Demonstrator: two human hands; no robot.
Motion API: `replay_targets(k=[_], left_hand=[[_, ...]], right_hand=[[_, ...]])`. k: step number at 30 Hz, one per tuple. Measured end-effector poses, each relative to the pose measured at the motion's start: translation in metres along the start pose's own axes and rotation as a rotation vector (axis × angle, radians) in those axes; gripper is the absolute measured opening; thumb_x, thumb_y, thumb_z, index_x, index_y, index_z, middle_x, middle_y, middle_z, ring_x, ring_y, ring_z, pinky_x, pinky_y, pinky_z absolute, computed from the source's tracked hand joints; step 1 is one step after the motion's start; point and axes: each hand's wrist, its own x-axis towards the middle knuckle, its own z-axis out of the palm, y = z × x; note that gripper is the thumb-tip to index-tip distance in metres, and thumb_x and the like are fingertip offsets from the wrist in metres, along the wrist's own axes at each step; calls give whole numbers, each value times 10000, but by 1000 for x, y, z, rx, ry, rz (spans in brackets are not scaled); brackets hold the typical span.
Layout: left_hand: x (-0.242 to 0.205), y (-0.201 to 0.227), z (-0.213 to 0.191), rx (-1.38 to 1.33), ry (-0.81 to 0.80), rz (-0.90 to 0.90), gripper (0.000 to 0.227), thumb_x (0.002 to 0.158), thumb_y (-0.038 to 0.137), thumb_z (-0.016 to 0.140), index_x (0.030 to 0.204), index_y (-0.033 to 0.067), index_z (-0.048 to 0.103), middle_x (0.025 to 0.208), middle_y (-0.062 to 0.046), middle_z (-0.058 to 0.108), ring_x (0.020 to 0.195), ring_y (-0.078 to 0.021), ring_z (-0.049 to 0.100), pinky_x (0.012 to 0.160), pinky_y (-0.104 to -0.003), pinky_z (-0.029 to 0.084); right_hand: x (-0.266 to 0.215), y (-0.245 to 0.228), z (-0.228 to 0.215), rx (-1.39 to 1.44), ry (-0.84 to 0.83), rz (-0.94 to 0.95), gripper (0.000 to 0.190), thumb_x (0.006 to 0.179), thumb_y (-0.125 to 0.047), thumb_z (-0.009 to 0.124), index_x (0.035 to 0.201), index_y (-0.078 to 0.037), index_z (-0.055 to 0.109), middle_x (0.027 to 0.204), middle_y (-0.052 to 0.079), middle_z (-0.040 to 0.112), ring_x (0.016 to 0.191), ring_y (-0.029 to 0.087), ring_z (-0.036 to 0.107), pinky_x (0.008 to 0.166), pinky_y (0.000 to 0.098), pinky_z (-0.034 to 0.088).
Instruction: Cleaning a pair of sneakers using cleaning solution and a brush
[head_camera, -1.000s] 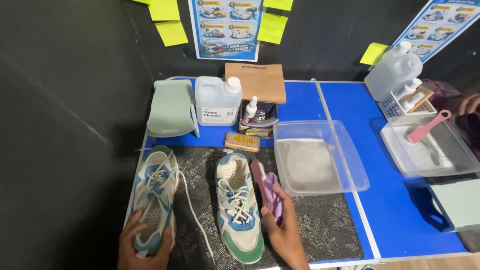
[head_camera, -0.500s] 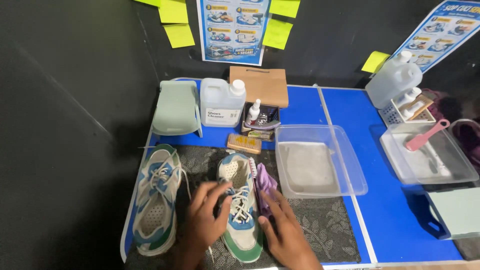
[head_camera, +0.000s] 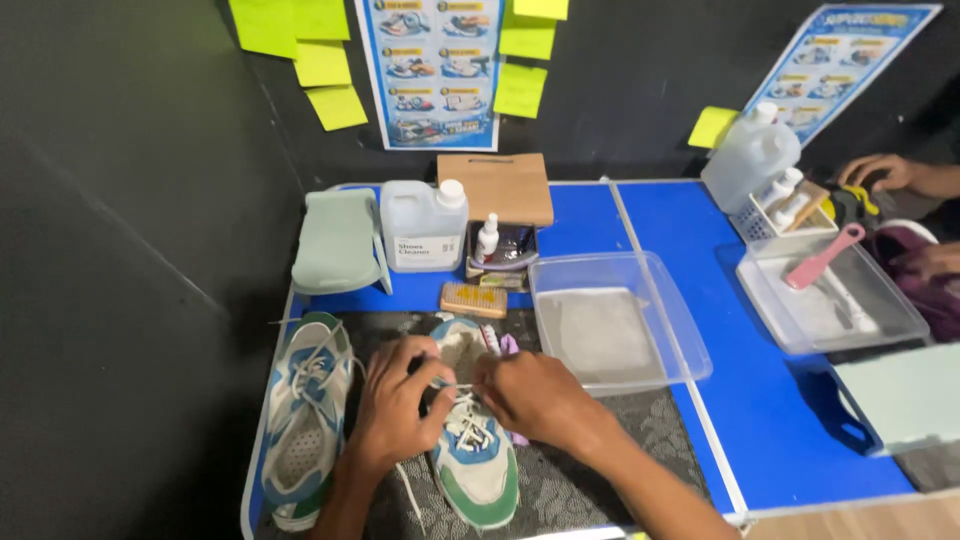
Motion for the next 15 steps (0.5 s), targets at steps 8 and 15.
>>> replay_targets(k=[8, 15], left_hand=[[5, 15, -16, -32, 5, -39, 230, 950, 240, 443, 838, 160, 626, 889, 7, 683, 859, -242, 575, 769, -408, 343], [-10, -9, 17, -24, 61, -75, 162, 941, 272, 559, 852, 141, 592, 844, -46, 625, 790, -271, 551, 722, -425, 366]], right_hand=[[-15, 0, 11, 335, 127, 95, 172, 1050, -302, 441, 1069, -168, 548, 721, 37, 753, 546, 210, 697, 540, 379, 553], [-27, 17, 88, 1025, 334, 119, 176, 1065, -117, 395, 923, -124, 498, 643, 24, 552, 441, 145, 520, 366, 279, 465]])
